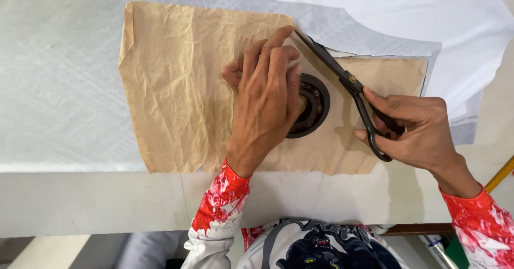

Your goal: Laying out fabric on a table, placing a pattern, marking the outline, and cutting it with scissors.

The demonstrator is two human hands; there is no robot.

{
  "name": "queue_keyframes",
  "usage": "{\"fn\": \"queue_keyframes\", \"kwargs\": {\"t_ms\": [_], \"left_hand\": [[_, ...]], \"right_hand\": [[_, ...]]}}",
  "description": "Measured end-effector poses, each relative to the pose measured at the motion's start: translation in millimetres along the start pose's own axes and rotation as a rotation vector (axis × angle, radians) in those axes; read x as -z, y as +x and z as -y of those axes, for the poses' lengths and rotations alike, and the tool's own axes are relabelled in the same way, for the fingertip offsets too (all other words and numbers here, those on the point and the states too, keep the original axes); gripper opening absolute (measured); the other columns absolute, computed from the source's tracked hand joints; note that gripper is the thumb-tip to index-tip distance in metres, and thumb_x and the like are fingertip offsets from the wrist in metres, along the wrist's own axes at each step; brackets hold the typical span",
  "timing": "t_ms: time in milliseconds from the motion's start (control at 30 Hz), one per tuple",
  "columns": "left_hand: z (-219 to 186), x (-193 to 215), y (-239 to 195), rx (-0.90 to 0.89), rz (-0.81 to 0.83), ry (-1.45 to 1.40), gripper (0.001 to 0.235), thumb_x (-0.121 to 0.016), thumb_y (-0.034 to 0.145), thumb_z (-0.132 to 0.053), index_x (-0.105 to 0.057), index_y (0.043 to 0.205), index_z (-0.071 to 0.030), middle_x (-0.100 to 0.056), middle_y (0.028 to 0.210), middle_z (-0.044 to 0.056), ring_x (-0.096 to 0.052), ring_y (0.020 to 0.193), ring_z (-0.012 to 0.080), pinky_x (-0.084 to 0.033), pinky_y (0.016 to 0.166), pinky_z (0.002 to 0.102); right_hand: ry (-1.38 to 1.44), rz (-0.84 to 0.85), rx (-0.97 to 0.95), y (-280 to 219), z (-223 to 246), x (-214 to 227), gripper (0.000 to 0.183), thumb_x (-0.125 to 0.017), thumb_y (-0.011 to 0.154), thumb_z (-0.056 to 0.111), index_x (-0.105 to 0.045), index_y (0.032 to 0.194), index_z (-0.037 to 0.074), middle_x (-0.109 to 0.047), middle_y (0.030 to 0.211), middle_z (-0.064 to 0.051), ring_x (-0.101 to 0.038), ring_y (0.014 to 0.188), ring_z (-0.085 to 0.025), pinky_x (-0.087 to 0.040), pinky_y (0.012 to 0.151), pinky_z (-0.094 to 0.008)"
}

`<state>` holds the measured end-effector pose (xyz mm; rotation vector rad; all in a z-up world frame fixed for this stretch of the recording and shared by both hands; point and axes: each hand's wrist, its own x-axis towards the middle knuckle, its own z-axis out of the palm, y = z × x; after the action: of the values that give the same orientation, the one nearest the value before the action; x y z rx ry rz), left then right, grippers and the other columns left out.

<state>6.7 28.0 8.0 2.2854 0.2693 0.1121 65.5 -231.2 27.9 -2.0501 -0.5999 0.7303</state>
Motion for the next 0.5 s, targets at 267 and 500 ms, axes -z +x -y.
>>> {"fn": "queue_keyframes", "kwargs": {"t_ms": [267,500], "left_hand": [[13.8,5.0,7.5,0.003,-0.007,0.017,0.029,-0.055,0.104,-0.008,-0.054,0.131,-0.015,-0.072,0.114,-0.008,-0.061,0.116,0.0161,-0.023,0.093,0.042],[26.2,18.0,17.9,-0.110,0.036,0.105,0.027,-0.056,0.108,-0.009,-0.055,0.134,-0.018,-0.075,0.111,-0.012,-0.062,0.116,0.0134,-0.025,0.099,0.043]], "right_hand": [[-0.138,-0.060,-0.029,0.6,12.5,-16.1,0.054,-0.076,0.079,-0.018,-0.066,0.132,-0.015,-0.056,0.069,-0.007,-0.046,0.062,-0.009,-0.051,0.065,-0.017],[-0.176,-0.103,-0.037,1.2,21.5,-22.9,0.056,-0.087,0.079,-0.006,-0.069,0.131,-0.013,-0.057,0.066,-0.007,-0.043,0.059,-0.010,-0.041,0.054,-0.019]]}}
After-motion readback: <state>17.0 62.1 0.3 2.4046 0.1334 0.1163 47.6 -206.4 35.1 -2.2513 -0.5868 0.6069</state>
